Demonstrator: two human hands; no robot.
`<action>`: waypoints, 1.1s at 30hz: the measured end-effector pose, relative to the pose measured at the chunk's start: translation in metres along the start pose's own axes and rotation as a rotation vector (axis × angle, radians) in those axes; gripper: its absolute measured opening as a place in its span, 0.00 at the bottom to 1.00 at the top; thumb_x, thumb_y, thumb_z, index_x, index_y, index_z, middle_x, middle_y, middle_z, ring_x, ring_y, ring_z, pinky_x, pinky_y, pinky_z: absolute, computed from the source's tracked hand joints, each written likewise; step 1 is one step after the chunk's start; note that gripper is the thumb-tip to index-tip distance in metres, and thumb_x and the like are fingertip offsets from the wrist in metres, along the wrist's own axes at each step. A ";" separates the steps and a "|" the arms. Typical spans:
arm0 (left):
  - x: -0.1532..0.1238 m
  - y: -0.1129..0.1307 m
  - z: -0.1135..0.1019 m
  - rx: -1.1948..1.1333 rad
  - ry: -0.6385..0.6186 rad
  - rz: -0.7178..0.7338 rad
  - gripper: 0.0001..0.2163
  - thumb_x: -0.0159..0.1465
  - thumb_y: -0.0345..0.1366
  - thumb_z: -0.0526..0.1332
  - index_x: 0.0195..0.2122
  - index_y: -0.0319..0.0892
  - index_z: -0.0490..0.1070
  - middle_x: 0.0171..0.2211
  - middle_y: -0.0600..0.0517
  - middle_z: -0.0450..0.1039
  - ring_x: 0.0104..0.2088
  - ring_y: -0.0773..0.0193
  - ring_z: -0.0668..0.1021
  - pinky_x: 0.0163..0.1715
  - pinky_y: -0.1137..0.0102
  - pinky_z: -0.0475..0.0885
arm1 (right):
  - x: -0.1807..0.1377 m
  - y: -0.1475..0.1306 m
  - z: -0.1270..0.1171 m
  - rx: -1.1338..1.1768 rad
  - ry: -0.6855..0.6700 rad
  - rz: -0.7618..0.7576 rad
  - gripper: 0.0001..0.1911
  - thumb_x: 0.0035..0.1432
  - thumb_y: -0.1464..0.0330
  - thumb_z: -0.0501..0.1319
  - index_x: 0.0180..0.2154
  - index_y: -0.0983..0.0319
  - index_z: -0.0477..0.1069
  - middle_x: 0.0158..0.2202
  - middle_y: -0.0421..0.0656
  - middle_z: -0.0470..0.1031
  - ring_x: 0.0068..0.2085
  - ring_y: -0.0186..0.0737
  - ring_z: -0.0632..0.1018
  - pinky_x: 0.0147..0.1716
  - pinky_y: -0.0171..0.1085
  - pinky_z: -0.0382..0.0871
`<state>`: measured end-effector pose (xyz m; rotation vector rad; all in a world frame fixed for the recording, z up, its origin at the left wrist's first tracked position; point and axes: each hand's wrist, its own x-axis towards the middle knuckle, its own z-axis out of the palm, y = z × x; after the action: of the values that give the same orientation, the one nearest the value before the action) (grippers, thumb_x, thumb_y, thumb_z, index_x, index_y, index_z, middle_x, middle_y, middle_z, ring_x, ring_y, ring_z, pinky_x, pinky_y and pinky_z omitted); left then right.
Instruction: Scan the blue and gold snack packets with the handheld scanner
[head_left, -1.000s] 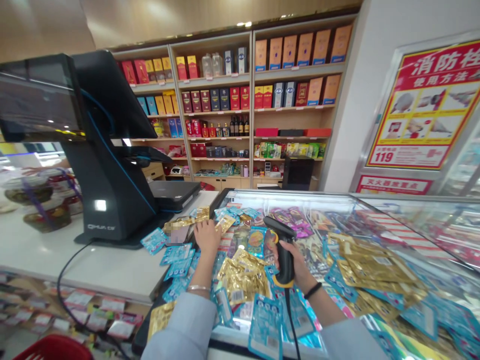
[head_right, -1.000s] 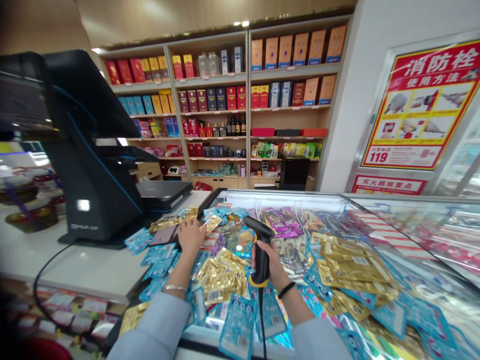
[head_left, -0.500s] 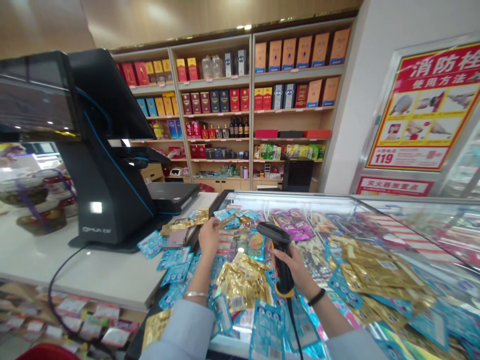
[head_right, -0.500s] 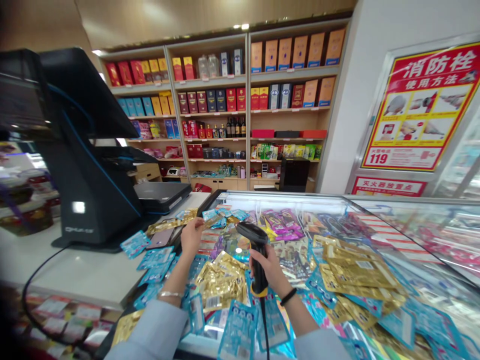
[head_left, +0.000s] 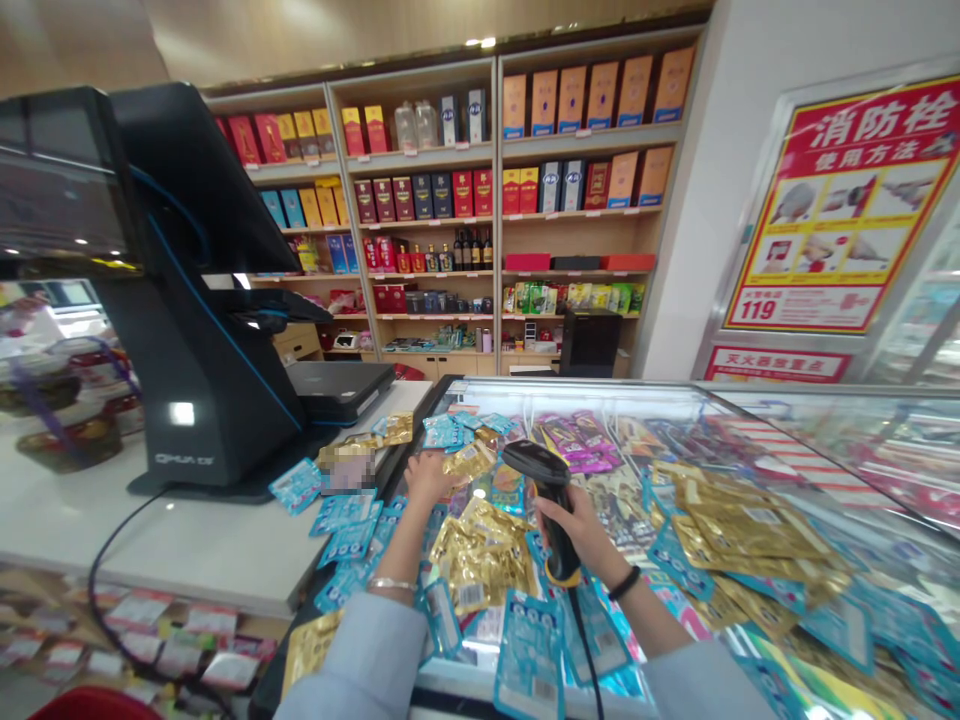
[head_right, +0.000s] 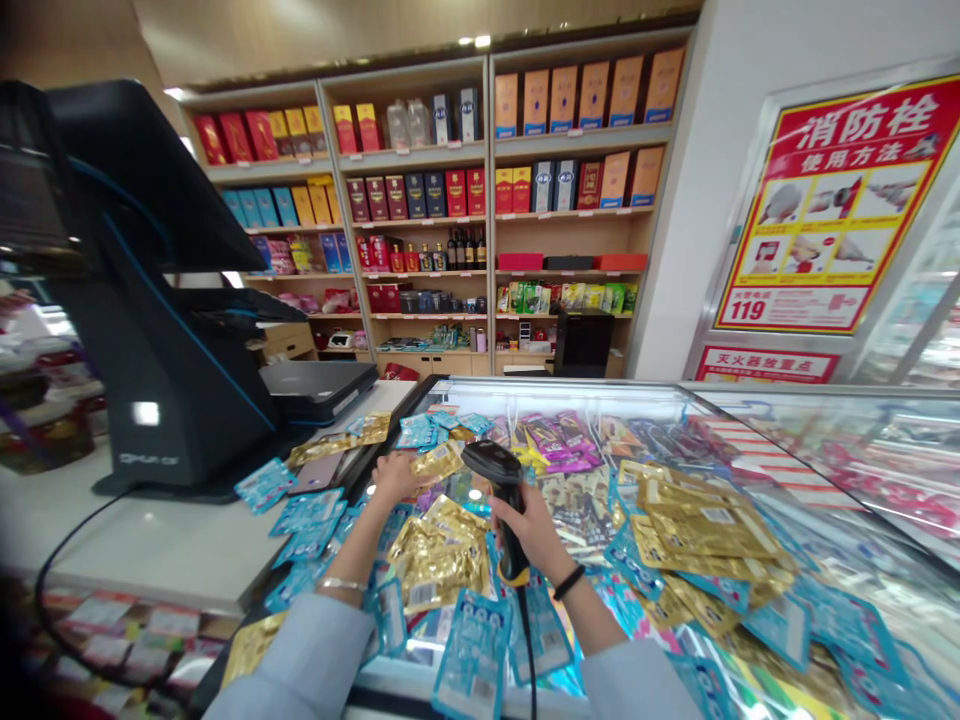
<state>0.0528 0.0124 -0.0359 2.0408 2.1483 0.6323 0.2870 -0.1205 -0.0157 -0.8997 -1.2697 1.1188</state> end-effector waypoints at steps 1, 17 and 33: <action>0.001 0.000 -0.001 -0.046 -0.011 0.010 0.19 0.51 0.45 0.70 0.42 0.44 0.76 0.47 0.42 0.77 0.51 0.43 0.75 0.48 0.58 0.67 | 0.000 0.000 0.000 -0.005 -0.005 0.002 0.16 0.50 0.56 0.69 0.31 0.61 0.69 0.18 0.37 0.72 0.15 0.35 0.72 0.15 0.33 0.66; 0.017 -0.007 0.002 -0.814 0.162 0.150 0.18 0.47 0.44 0.68 0.38 0.40 0.76 0.30 0.52 0.77 0.33 0.59 0.77 0.33 0.69 0.71 | -0.001 0.002 -0.002 -0.057 -0.047 -0.015 0.18 0.52 0.53 0.66 0.26 0.61 0.68 0.18 0.38 0.70 0.15 0.34 0.71 0.16 0.33 0.65; 0.018 -0.003 0.002 -0.821 0.149 0.173 0.19 0.46 0.44 0.68 0.37 0.41 0.76 0.29 0.52 0.77 0.32 0.59 0.76 0.35 0.67 0.71 | 0.000 0.000 -0.001 -0.037 -0.031 0.028 0.18 0.51 0.54 0.66 0.27 0.61 0.67 0.17 0.38 0.70 0.14 0.34 0.70 0.15 0.34 0.65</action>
<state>0.0487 0.0307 -0.0354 1.7277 1.3858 1.4294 0.2877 -0.1209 -0.0158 -0.9341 -1.3103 1.1384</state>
